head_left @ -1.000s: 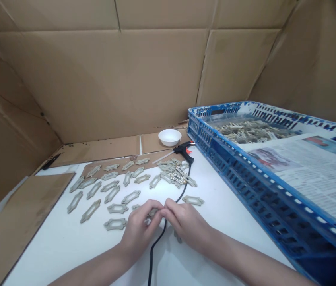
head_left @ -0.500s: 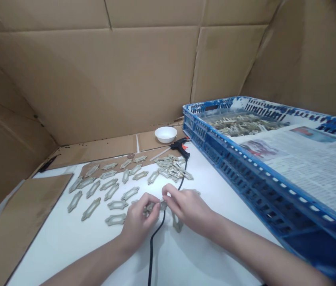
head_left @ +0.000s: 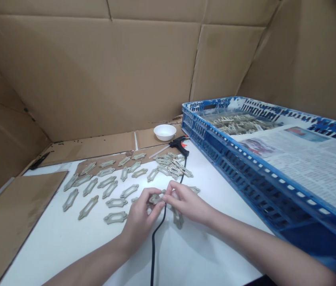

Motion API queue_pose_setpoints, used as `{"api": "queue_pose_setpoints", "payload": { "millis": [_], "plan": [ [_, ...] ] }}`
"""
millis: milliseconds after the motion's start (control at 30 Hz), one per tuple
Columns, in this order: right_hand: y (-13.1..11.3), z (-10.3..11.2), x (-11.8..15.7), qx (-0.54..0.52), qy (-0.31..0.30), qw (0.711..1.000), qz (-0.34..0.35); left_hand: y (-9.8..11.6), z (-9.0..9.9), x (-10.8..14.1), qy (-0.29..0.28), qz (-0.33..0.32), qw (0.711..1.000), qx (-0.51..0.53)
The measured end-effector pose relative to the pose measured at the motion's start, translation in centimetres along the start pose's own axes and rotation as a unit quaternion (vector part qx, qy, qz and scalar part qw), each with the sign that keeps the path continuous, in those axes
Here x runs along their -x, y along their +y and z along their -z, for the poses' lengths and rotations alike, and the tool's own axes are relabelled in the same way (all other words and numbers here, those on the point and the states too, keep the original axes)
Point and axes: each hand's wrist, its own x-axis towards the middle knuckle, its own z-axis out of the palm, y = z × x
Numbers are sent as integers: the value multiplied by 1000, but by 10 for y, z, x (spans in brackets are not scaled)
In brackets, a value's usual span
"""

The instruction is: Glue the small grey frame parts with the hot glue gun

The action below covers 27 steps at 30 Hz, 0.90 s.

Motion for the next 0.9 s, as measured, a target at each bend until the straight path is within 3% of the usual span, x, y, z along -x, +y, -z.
{"api": "queue_pose_setpoints", "payload": {
  "millis": [267, 567, 900],
  "plan": [
    [-3, -3, 5, 42, 54, 998, 8, 0, -2, 3, 1, -44, 999, 9],
    [-6, -3, 6, 72, 86, 994, 6, 2, -2, 3, 7, -34, 999, 34],
    [-6, 1, 7, 94, 83, 992, 7, 6, -5, 1, -3, -16, 998, 60]
  ]
}}
